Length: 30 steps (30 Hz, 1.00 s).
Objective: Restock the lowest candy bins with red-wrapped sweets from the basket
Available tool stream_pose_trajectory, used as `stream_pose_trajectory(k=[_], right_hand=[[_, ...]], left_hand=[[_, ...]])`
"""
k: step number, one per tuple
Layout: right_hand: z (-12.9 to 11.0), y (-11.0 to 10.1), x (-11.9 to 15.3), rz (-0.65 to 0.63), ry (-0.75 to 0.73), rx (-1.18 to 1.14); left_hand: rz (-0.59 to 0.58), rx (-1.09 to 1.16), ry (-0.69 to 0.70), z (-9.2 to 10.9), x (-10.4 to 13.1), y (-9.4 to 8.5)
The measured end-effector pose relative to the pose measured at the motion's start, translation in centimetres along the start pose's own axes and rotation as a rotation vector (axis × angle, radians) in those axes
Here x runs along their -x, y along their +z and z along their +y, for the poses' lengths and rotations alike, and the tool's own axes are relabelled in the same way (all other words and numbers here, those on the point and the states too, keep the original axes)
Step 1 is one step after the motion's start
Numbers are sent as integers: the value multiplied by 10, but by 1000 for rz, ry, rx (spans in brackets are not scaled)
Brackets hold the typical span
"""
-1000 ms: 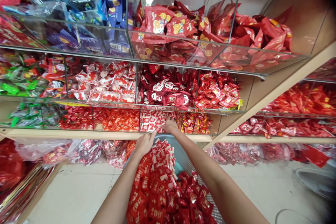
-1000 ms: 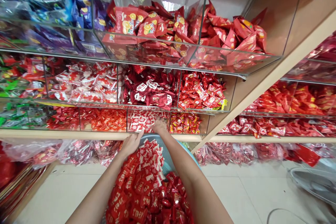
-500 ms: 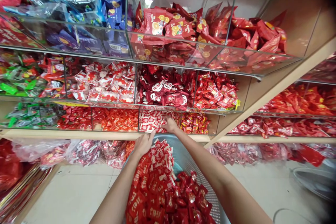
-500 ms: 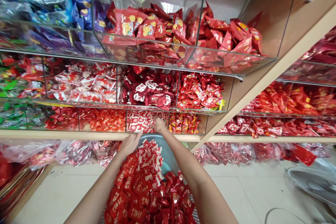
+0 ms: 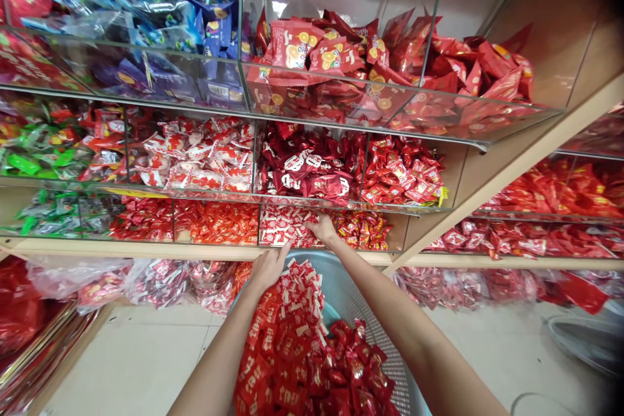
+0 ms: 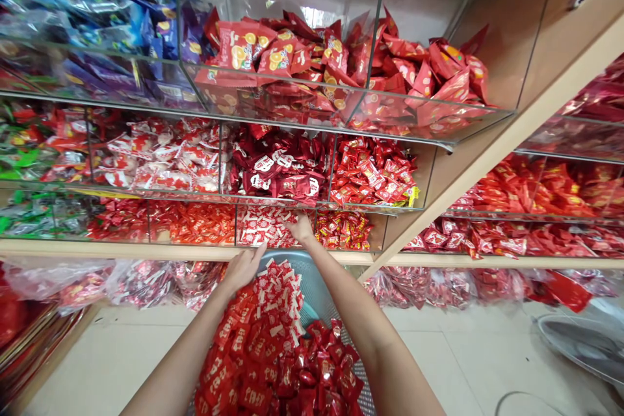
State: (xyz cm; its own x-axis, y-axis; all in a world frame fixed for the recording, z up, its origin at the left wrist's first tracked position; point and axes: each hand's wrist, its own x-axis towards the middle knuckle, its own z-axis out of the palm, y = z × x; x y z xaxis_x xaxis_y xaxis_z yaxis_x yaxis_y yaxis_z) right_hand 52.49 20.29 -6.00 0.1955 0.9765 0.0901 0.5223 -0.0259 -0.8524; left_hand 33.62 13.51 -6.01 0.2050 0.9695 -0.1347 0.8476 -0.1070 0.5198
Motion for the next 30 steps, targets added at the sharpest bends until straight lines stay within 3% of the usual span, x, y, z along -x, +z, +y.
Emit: stream_pose_trajectory(k=[5, 8, 13, 17, 22, 30], right_hand=[[-5, -3, 2, 31, -62, -208], [-11, -7, 17, 23, -75, -309], [-15, -12, 62, -139, -76, -401], [-13, -6, 88, -264, -158, -240], [-12, 9, 93, -372, -291, -18], [-19, 24, 99, -315, -302, 55]], left_hand=[[12, 2, 9, -3, -1, 3], [-1, 16, 12, -3, -2, 3], [5, 17, 5, -2, -2, 1], [-5, 31, -23, 2, 0, -1], [8, 24, -37, 5, 1, -3], [-8, 39, -14, 3, 1, -4]])
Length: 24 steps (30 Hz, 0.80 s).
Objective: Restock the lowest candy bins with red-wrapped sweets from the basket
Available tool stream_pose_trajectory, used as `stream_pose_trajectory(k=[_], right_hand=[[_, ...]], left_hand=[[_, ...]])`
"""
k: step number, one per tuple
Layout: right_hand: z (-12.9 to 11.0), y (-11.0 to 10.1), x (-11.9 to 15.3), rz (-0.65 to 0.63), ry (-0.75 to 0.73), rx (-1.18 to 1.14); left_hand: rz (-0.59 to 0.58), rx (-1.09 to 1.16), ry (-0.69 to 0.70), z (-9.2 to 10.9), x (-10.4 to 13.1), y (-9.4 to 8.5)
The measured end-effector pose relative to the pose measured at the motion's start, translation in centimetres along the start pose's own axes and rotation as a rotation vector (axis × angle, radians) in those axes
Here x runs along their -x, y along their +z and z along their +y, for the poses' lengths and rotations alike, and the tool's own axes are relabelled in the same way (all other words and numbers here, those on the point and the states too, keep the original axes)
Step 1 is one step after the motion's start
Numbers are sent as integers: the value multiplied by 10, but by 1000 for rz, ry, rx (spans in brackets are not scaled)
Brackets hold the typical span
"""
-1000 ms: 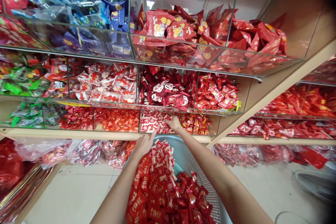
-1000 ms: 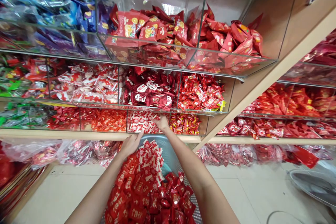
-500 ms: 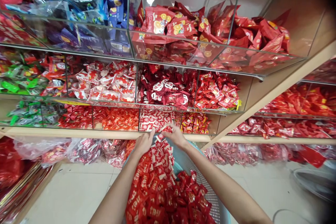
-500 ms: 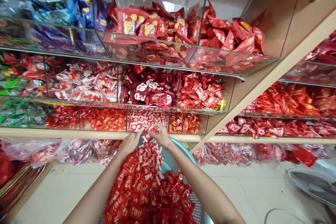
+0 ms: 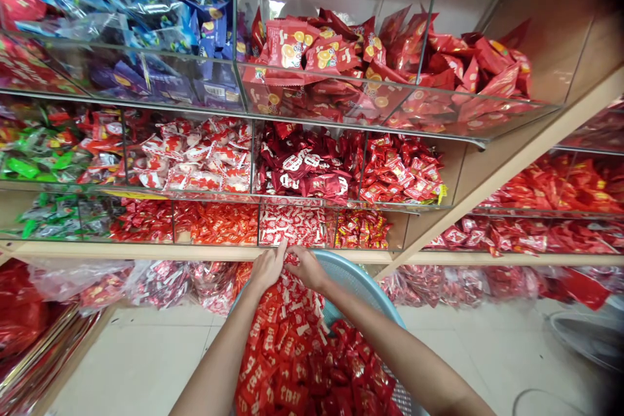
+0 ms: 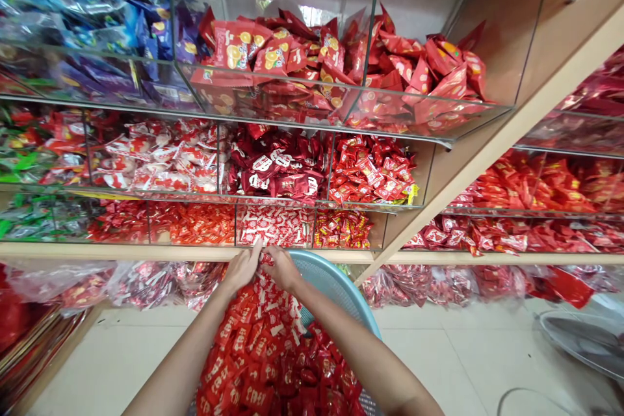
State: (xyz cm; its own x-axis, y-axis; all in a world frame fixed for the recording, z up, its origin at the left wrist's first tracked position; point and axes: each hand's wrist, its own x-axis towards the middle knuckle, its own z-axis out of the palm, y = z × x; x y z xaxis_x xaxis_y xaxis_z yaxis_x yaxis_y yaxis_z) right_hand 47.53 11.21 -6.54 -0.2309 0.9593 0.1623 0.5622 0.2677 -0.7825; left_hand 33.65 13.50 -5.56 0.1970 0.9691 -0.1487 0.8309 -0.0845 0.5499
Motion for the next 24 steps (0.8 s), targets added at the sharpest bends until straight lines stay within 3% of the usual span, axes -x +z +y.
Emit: stream_pose_trajectory(k=[5, 7, 11, 15, 18, 24], right_hand=[[-6, -8, 3, 88, 0, -61], [-6, -13, 5, 92, 115, -184], [-5, -21, 17, -23, 428, -579], [-1, -26, 30, -96, 625, -851], [0, -26, 36, -126, 643, -921], [-7, -28, 45, -184, 562, -756]], left_hand=[[-4, 4, 0, -1, 0, 1], [-4, 10, 1, -2, -1, 1], [3, 19, 3, -3, 0, 2], [-1, 36, 5, -1, 2, 0], [1, 44, -4, 1, 3, -1], [-1, 38, -17, 2, 3, -1]])
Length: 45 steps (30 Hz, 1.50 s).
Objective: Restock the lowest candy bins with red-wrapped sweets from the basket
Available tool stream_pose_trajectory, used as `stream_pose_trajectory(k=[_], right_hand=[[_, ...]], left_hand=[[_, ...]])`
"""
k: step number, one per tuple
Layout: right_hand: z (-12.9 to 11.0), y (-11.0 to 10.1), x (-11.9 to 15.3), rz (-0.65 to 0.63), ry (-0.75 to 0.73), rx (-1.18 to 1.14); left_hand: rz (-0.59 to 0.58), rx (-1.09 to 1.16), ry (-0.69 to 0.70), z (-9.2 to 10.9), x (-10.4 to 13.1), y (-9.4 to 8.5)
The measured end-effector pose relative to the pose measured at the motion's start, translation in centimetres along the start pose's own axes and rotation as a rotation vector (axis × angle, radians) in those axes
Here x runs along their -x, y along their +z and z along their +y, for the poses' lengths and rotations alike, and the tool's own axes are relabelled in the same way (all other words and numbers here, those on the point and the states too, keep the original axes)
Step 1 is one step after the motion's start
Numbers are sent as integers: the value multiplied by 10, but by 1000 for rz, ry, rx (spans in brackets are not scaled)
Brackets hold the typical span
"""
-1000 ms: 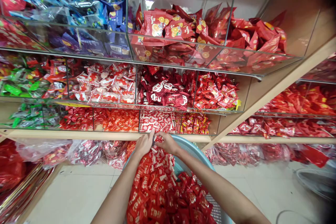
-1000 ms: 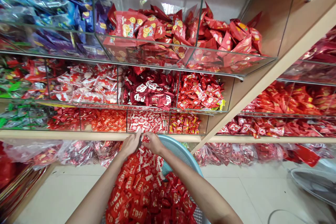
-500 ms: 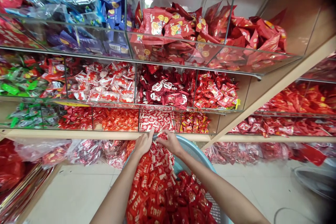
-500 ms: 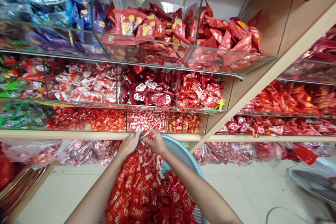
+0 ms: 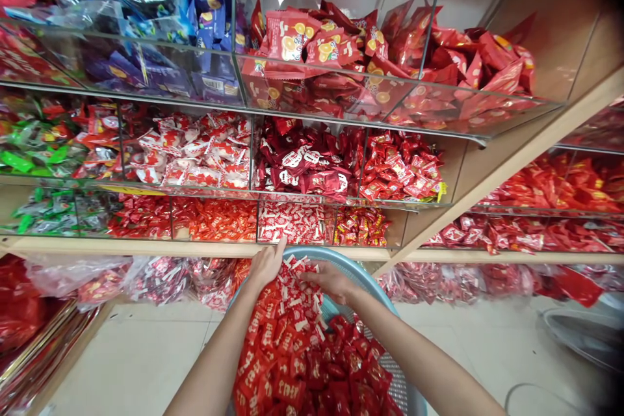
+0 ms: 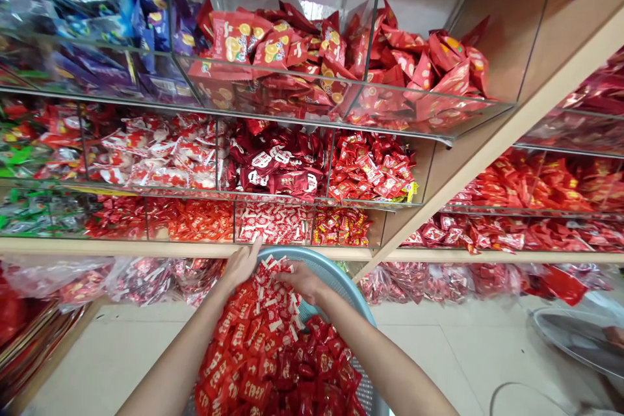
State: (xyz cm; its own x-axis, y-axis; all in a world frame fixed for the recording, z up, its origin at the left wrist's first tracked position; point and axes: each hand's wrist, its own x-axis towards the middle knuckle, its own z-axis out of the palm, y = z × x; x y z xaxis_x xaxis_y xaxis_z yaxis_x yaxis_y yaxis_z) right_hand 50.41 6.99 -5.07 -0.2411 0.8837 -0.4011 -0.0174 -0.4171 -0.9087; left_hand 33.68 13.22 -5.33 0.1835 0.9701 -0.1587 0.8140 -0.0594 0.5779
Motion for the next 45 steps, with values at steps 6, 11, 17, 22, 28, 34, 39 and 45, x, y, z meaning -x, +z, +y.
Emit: stream_pose_trajectory(k=[6, 11, 17, 22, 28, 34, 39, 45], right_hand=[[2, 2, 4, -39, 6, 85], [8, 7, 2, -23, 95, 144], [12, 12, -7, -19, 117, 154], [11, 13, -9, 26, 141, 134], [19, 8, -9, 62, 158, 86], [21, 15, -14, 112, 129, 105], [17, 19, -11, 117, 104, 185], [8, 1, 7, 92, 40, 70]], left_hand=[[5, -32, 5, -3, -2, 2], [14, -50, 13, -5, -3, 4], [6, -49, 6, -6, -4, 5], [12, -51, 6, -5, -4, 4], [7, -48, 5, -6, -4, 4], [13, -53, 13, -7, -5, 5], [7, -36, 16, -7, -4, 5], [16, -37, 29, -5, -4, 4]])
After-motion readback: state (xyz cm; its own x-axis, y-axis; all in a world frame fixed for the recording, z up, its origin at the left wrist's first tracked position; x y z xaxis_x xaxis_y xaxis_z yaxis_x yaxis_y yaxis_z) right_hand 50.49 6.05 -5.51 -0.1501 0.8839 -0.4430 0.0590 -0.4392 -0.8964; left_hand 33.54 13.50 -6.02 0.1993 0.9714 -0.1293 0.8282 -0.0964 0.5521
